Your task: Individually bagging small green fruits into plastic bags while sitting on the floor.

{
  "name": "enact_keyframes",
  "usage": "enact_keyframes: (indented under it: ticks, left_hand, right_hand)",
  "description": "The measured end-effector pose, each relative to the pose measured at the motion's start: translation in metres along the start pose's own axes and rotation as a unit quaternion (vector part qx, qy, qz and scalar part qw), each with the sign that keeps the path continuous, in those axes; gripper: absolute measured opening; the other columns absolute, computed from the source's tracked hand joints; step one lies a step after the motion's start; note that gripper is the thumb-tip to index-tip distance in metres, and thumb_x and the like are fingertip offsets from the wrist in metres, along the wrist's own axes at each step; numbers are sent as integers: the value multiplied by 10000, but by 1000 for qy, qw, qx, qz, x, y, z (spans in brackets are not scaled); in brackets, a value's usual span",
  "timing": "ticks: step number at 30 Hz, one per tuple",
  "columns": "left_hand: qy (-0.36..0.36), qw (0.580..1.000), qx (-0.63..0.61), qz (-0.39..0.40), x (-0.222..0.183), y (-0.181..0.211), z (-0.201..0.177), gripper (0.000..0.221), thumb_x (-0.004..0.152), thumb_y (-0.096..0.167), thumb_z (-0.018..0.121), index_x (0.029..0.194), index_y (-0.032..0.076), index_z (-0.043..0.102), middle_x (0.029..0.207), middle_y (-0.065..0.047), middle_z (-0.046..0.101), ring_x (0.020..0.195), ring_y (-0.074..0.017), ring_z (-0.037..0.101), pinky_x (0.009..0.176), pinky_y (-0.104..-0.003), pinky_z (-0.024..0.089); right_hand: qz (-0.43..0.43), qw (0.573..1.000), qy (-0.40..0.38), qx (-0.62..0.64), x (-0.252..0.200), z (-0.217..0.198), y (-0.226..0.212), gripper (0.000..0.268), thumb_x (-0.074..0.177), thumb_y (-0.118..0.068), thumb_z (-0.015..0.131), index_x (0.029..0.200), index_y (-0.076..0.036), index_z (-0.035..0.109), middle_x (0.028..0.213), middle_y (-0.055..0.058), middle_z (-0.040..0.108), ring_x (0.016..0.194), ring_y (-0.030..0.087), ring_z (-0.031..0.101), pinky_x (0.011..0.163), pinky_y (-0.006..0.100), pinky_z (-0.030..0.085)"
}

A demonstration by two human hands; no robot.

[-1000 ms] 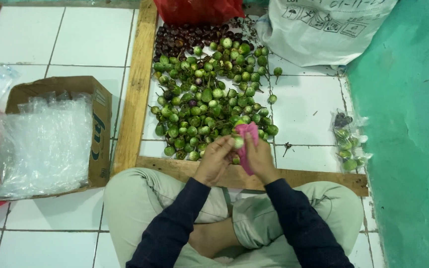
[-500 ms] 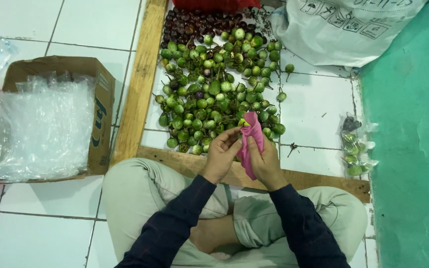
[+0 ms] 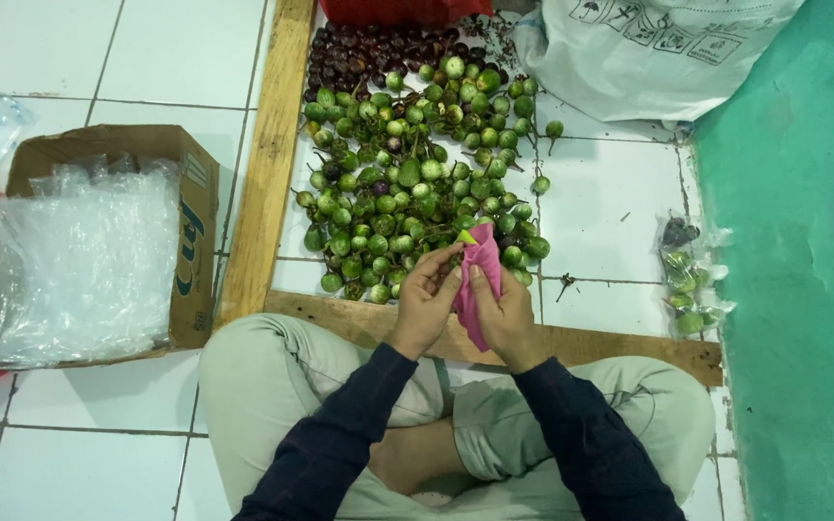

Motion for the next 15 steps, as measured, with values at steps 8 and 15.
enact_keyframes:
  ticks: [8, 15]
  left_hand:
    - [-71, 997, -28, -27, 0, 8, 11, 370, 955, 15, 707, 1319, -15, 654, 1164, -147, 698, 1097, -219, 693, 951, -355, 573]
    - [24, 998, -55, -36, 2, -18, -6, 303, 1012, 37, 638, 1308, -29, 623, 1137, -123, 683, 1077, -168, 663, 927, -345, 581]
  right_hand:
    - [51, 995, -4, 82, 10, -8, -6, 439, 1062, -353, 535, 707, -111, 630, 607, 58, 626, 629, 213, 573, 660, 359, 502]
    - [39, 998, -22, 35, -14, -1, -47, 450, 1035, -389, 592, 685, -117, 671, 516, 85, 640, 527, 211, 632, 557, 336, 512]
Point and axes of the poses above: each hand's wrist, its own x-axis towards the middle knuckle, its own z-axis out of the palm, y = z × x, the point moved 6 cm from there along x, towards the middle knuckle
